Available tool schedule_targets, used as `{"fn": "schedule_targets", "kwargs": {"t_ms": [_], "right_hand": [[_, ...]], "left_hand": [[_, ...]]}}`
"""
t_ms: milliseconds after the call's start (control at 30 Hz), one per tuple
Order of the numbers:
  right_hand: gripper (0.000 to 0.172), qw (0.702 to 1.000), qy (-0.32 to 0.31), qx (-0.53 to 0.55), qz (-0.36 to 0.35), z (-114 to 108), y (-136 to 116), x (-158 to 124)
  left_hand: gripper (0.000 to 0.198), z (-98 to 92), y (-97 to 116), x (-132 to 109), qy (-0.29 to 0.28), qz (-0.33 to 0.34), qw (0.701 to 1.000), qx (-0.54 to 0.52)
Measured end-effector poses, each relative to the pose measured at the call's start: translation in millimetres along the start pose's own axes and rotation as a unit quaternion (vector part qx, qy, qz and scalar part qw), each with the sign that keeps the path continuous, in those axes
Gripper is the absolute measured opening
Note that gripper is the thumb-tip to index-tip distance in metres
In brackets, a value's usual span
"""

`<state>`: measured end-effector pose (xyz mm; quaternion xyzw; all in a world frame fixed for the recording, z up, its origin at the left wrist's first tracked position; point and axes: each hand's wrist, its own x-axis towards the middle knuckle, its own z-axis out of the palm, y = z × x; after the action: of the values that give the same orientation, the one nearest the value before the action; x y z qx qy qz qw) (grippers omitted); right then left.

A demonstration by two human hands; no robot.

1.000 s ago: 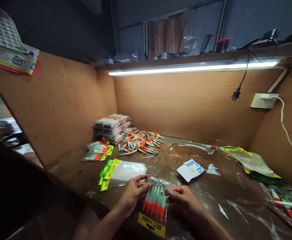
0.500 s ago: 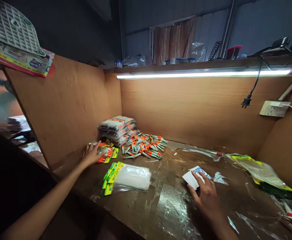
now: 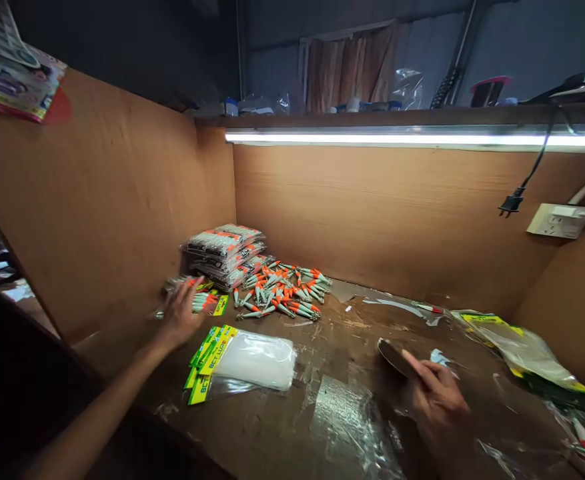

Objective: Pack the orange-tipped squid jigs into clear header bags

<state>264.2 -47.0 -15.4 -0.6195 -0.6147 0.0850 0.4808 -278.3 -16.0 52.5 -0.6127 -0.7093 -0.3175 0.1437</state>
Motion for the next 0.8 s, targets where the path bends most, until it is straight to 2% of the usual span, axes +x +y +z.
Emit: {"fn": "schedule_targets", "kwargs": {"t_ms": [33,100,133,200,233,300,367,433,467,533,600,633,667,700,800], "right_hand": [[0.037,0.998,0.01,0.045,0.048,-1,-10,-2],[0.035,0.979,-0.015,0.153,0.137,6,-32,-7],[0.035,0.956,-0.047,0.226,0.179,13,-41,-10],[0.033,0.883,-0.132,0.375,0.249,31,-58,-13],[0.032,0.841,-0.168,0.434,0.277,40,-64,-14],[0.028,0.775,-0.209,0.505,0.318,54,-72,-14],[0.027,0.751,-0.241,0.521,0.325,61,-75,-10],[0.029,0.761,-0.284,0.497,0.306,61,-74,1],[0.033,0.778,-0.295,0.473,0.288,60,-74,11],[0.047,0.849,-0.26,0.403,0.224,56,-77,38],[0.056,0.945,-0.136,0.279,0.105,57,-90,73],[0.055,0.976,-0.094,0.195,0.036,61,-100,90],[0.051,0.99,-0.105,0.091,-0.029,70,-113,106],[0.048,0.982,-0.165,-0.012,-0.087,82,-127,120],[0.034,0.949,-0.272,-0.085,-0.137,141,-171,142]], "left_hand": [[0.072,-4.7,32,-15,0.004,0.048,0.997,-0.053],[0.074,-12.6,96,-50,-0.041,0.154,0.976,-0.145],[0.079,-14.8,126,-68,-0.064,0.192,0.963,-0.177],[0.1,-13.2,174,-97,-0.133,0.252,0.938,-0.195],[0.112,-9.4,191,-107,-0.154,0.275,0.929,-0.196],[0.127,2.3,211,-114,-0.177,0.267,0.929,-0.186],[0.122,15.3,215,-106,-0.186,0.236,0.94,-0.165],[0.112,25.7,210,-90,-0.199,0.225,0.944,-0.138],[0.108,29.7,205,-81,-0.209,0.226,0.943,-0.125],[0.106,36.4,195,-65,-0.234,0.236,0.937,-0.11],[0.105,43.2,187,-54,-0.249,0.264,0.925,-0.11],[0.103,46.9,185,-51,-0.251,0.288,0.917,-0.113],[0.101,50.9,185,-50,-0.253,0.317,0.906,-0.117],[0.098,54.9,185,-50,-0.254,0.347,0.894,-0.122],[0.094,65.0,186,-54,-0.255,0.411,0.865,-0.131]]}}
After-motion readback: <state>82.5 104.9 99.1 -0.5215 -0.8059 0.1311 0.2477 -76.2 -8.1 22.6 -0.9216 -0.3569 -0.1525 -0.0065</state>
